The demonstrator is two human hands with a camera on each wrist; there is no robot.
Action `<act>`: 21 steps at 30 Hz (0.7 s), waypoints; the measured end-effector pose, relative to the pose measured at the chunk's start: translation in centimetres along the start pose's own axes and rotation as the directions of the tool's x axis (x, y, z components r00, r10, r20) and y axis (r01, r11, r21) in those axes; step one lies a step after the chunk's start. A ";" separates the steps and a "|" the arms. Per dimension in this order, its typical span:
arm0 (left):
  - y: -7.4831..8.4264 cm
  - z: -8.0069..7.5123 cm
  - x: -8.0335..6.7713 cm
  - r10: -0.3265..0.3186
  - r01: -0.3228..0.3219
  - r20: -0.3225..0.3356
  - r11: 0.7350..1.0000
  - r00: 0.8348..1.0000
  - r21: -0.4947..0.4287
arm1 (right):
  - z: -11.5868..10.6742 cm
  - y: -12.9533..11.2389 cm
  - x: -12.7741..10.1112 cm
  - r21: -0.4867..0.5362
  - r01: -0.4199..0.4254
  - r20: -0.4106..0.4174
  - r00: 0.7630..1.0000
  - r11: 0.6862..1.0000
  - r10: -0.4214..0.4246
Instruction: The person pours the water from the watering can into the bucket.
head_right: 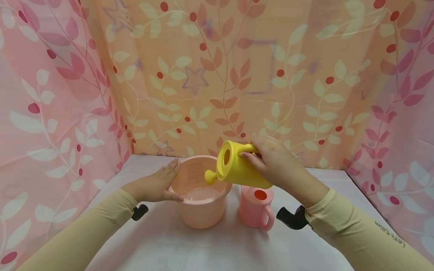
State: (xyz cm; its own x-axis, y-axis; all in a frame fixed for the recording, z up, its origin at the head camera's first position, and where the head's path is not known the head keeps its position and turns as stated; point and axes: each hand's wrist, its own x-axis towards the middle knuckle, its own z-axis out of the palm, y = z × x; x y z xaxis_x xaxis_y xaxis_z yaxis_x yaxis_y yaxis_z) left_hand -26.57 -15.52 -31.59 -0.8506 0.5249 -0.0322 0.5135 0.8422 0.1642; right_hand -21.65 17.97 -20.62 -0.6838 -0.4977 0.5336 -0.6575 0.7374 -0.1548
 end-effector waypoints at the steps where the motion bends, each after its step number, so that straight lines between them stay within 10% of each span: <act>1: 0.0 0.0 0.0 0.003 -0.003 -0.002 1.000 1.000 -0.004 | 0.0 0.0 0.0 0.001 0.000 0.002 1.000 1.000 0.000; 21: -0.1 0.1 0.1 -0.011 0.011 0.005 1.000 1.000 0.002 | -0.2 -0.1 0.2 -0.009 0.045 -0.009 0.999 0.999 -0.045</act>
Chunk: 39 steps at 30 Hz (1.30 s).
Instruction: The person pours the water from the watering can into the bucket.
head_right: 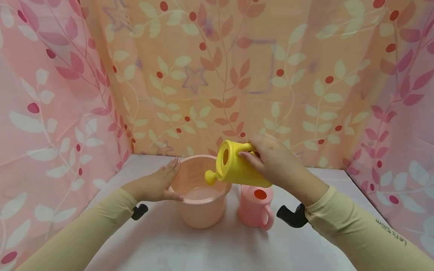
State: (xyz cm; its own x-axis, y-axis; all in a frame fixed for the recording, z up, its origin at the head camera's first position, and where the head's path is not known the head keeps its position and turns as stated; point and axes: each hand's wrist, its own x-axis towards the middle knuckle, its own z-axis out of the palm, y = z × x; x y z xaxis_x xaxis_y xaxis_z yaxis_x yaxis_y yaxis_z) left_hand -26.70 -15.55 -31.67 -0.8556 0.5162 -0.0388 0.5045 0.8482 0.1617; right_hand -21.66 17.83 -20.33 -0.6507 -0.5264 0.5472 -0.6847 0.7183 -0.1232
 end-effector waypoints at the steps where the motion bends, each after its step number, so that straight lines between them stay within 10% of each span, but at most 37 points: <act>1: 0.0 0.0 0.0 0.000 0.000 -0.001 1.000 1.000 0.001 | 0.0 0.0 0.0 0.000 0.003 -0.002 1.000 1.000 -0.003; 39: 0.3 -0.2 -0.2 0.009 -0.009 0.000 1.000 1.000 0.005 | -0.3 -0.3 0.4 -0.010 0.106 -0.046 0.993 0.994 -0.106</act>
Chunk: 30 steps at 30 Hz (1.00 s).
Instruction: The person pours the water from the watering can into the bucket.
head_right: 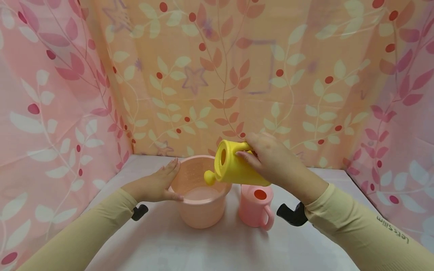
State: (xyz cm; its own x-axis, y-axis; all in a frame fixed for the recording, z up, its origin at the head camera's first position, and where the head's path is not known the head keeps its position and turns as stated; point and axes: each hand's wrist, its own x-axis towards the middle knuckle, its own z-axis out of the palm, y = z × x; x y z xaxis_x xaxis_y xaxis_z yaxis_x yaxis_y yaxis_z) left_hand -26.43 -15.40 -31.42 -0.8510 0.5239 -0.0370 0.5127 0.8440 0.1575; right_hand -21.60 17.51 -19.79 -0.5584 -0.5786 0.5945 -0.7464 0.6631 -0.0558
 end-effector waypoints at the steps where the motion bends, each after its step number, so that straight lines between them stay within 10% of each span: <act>1: 0.0 0.0 0.0 0.002 -0.002 0.001 1.000 1.000 -0.001 | 0.0 0.0 0.0 0.000 -0.001 0.002 1.000 1.000 0.001; 30: -0.2 0.2 0.1 -0.015 0.014 -0.003 1.000 1.000 -0.023 | -0.1 -0.5 0.1 -0.026 -0.008 0.024 1.000 1.000 0.009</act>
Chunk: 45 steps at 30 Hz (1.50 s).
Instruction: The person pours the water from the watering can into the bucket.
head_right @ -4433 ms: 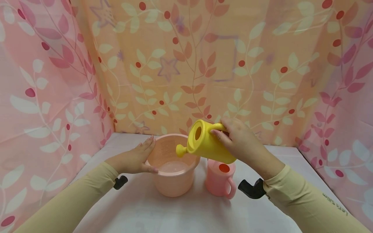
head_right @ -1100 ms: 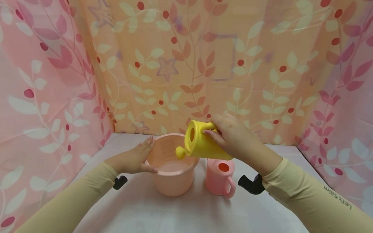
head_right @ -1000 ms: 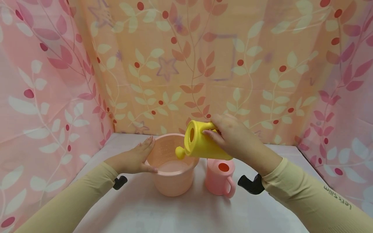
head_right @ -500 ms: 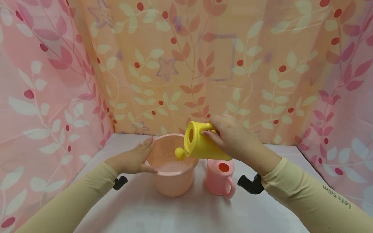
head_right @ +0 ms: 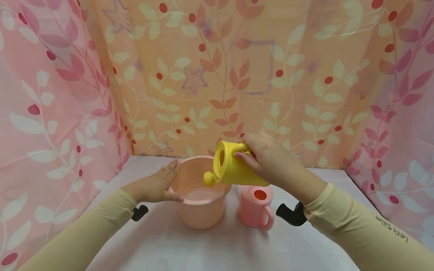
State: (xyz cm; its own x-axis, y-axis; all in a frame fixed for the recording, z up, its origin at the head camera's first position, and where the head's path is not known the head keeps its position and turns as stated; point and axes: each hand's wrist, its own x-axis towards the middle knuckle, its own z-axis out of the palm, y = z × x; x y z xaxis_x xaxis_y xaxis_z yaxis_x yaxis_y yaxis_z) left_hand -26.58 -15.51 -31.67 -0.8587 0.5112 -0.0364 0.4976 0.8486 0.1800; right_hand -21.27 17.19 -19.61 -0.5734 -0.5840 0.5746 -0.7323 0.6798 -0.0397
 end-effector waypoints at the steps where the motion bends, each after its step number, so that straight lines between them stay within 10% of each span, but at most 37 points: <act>1: 0.0 0.0 0.0 0.002 -0.002 -0.001 1.000 1.000 0.002 | 0.0 0.0 0.0 0.001 -0.001 0.002 1.000 1.000 0.001; 45: 0.3 -0.3 -0.2 -0.006 0.006 0.013 1.000 1.000 0.011 | -0.1 -1.2 1.4 -0.041 0.226 0.093 0.971 0.973 -0.221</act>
State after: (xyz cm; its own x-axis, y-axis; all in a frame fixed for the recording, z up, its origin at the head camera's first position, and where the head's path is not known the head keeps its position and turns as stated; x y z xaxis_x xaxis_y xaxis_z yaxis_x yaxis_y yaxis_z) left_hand -26.26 -15.37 -31.31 -0.8599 0.5080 -0.0500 0.4940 0.8529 0.1690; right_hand -21.15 15.62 -18.67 -0.4290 -0.7585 0.4905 -0.8269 0.5484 0.1248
